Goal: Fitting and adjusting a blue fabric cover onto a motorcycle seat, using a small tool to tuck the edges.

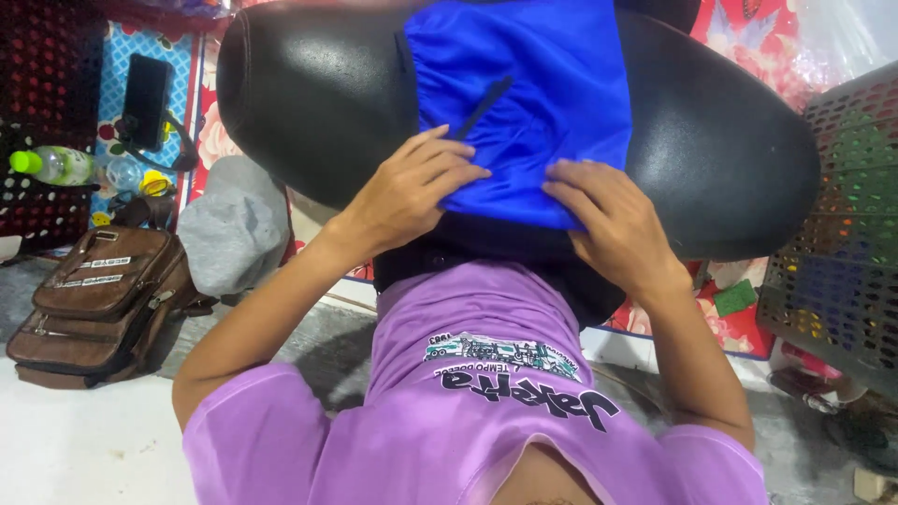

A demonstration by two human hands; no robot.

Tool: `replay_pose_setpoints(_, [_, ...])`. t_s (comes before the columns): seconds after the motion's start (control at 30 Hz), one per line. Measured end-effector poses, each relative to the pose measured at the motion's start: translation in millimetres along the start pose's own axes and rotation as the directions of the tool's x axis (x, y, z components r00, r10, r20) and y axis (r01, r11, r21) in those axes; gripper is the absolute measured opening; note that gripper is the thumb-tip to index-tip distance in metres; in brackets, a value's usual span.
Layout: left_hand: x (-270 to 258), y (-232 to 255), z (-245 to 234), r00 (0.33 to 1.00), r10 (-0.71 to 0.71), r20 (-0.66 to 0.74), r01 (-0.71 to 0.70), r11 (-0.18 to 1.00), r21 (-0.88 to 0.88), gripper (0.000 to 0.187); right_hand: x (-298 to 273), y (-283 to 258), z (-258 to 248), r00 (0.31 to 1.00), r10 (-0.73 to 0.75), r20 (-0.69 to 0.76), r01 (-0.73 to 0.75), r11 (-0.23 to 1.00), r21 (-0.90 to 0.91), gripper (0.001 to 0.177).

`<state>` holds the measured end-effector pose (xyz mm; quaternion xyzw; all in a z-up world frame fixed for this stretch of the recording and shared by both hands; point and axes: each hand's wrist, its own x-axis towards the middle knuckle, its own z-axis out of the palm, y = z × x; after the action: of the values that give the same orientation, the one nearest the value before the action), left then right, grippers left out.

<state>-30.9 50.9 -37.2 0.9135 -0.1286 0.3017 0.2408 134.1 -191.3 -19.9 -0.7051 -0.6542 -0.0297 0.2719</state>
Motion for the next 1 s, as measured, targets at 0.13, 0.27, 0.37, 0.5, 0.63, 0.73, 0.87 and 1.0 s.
replay_pose_setpoints(0.13, [-5.6,8.3,-24.8,0.937,-0.293,0.189,0.33,0.92,-0.209,0.027,-6.0,-8.8,-21.1,1.0,-0.001,0.004,0.0,0.968,0.252,0.024])
replay_pose_setpoints(0.27, [13.6,19.0,-47.2,0.85,-0.411,0.329,0.514,0.785,-0.346,0.022,1.8,-14.9,-42.0,0.991,0.095,0.098,-0.132,0.849,0.512,0.012])
replay_pose_setpoints(0.37, [21.7,1.2,-42.0,0.919,-0.347,0.188,0.391,0.865,-0.315,0.023,-1.1,4.6,-32.3,0.911,0.378,0.166,-0.407,0.758,0.509,0.021])
replay_pose_setpoints(0.5, [35.6,-8.5,-28.1,0.899,-0.438,0.001,0.434,0.89,-0.139,0.029,1.0,43.3,1.5,0.818,0.575,0.033,-0.489,0.662,0.568,0.013])
replay_pose_setpoints(0.63, [50.1,-12.0,-17.6,0.924,-0.374,-0.082,0.382,0.888,0.256,0.019,32.3,26.4,1.0,0.76,0.646,-0.065,-0.594,0.732,0.334,0.035])
replay_pose_setpoints(0.73, [56.3,-24.9,-11.0,0.974,-0.212,-0.076,0.224,0.871,0.437,0.018,37.2,29.1,11.0,0.758,0.637,-0.141,-0.613,0.769,0.183,0.039])
replay_pose_setpoints(0.87, [52.9,-25.1,-4.4,0.986,-0.152,-0.067,0.165,0.853,0.495,0.02,37.7,26.8,19.5,0.714,0.689,-0.128,-0.674,0.725,0.144,0.038])
replay_pose_setpoints(1.0, [50.8,-17.3,-8.0,0.995,-0.066,-0.08,0.097,0.865,0.493,0.02,33.4,26.2,23.7,0.724,0.664,-0.188,-0.637,0.748,0.186,0.039])
